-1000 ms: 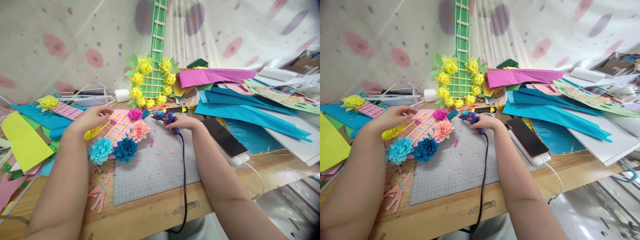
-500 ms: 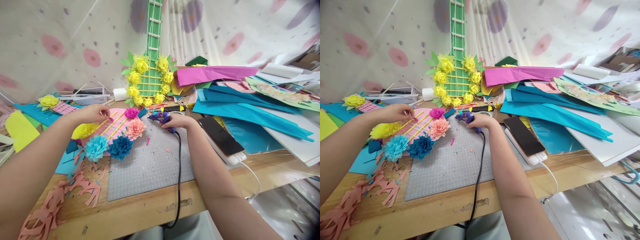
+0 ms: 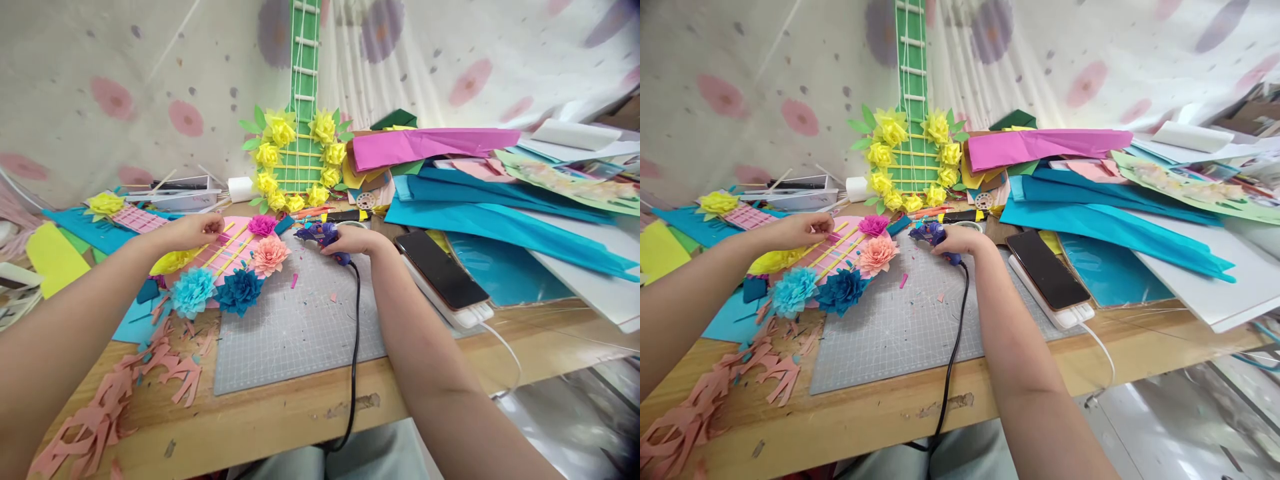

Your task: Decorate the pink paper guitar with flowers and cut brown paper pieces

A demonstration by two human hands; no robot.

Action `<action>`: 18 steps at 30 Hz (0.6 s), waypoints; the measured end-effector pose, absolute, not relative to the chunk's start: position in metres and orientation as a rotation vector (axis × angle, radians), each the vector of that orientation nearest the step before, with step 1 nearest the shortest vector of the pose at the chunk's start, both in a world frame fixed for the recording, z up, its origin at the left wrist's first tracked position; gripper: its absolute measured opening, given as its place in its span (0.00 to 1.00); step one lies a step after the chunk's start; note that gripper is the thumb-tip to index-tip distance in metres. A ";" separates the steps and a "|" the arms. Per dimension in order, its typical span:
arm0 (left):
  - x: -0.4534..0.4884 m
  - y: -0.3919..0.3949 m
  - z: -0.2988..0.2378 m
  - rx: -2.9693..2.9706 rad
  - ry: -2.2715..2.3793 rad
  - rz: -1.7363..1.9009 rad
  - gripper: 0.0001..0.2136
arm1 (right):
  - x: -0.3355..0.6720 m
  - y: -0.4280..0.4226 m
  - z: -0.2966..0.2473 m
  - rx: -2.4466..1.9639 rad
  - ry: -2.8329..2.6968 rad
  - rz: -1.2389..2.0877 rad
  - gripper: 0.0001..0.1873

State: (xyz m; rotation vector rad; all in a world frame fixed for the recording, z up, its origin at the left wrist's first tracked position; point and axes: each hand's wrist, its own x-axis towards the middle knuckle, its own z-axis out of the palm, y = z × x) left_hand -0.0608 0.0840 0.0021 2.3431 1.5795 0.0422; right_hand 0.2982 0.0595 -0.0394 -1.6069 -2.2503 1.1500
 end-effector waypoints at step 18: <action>-0.042 0.059 0.017 2.000 1.780 0.526 0.11 | 0.294 0.056 -0.037 -1.561 -2.178 1.217 0.08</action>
